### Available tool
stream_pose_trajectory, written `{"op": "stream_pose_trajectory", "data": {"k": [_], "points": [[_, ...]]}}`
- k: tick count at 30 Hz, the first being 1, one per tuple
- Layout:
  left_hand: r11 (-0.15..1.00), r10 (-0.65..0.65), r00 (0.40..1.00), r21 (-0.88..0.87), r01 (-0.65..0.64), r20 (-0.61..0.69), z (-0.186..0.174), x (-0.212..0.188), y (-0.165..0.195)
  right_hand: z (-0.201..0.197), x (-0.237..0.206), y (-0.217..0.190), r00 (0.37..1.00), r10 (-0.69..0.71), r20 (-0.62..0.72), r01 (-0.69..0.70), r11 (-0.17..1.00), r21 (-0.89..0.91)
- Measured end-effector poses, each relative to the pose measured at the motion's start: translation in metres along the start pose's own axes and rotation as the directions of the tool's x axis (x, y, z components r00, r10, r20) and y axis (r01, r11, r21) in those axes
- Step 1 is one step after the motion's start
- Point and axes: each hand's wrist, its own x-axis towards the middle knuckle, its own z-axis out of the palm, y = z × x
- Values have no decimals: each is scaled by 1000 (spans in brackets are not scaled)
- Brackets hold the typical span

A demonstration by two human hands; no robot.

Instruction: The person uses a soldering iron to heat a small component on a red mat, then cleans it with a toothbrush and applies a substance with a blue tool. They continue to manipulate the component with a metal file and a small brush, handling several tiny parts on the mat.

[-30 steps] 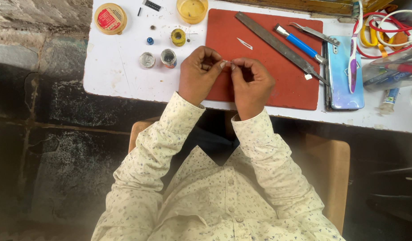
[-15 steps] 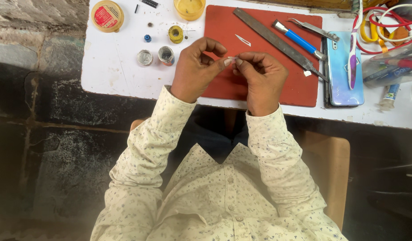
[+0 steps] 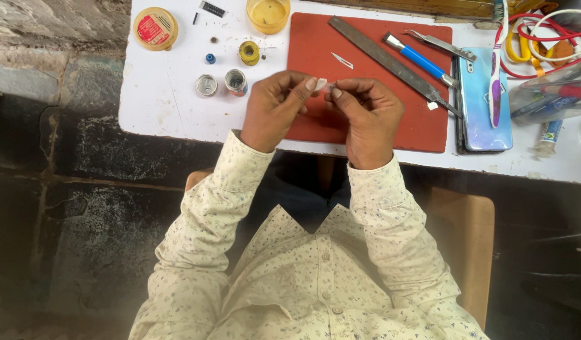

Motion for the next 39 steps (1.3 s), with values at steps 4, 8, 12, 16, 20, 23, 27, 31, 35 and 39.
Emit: {"op": "stream_pose_trajectory", "data": {"k": [4, 8, 12, 16, 20, 23, 27, 31, 35, 39], "points": [[1000, -13, 1000, 17, 13, -15, 5, 0, -4, 1, 0, 1, 1000, 2, 15, -2, 1000, -6], [998, 36, 999, 50, -35, -14, 4, 0, -5, 0, -1, 1, 1000, 8, 24, -8, 1000, 2], [996, 72, 997, 57, -72, 3, 7, -1, 1, 1, -2, 0, 1000, 20, 22, -20, 1000, 17], [963, 38, 996, 268, -16, -76, 7, -10, 19, 1, -4, -3, 998, 63, 13, -64, 997, 35], [704, 480, 863, 519, -486, 157, -2, -22, 37, -2, -7, -9, 991, 124, 53, -126, 992, 29], [542, 555, 795, 619, -569, 245, -4, -24, 42, -7, -7, -15, 964, 237, 116, -250, 962, 109], [609, 518, 819, 566, -556, 247, -10, -29, 41, -16, -13, -21, 937, 265, 229, -280, 959, 35], [861, 288, 933, 368, -352, 218, -15, -49, 37, -20, -35, -22, 921, 218, 322, -177, 972, -154], [943, 134, 979, 285, -174, 154, -17, -78, 30, -16, -61, -14, 940, 208, 272, -165, 971, -173], [992, -95, 995, 86, 92, 34, -18, -96, 19, -8, -71, -6, 931, 262, 254, -193, 944, -267]]}}
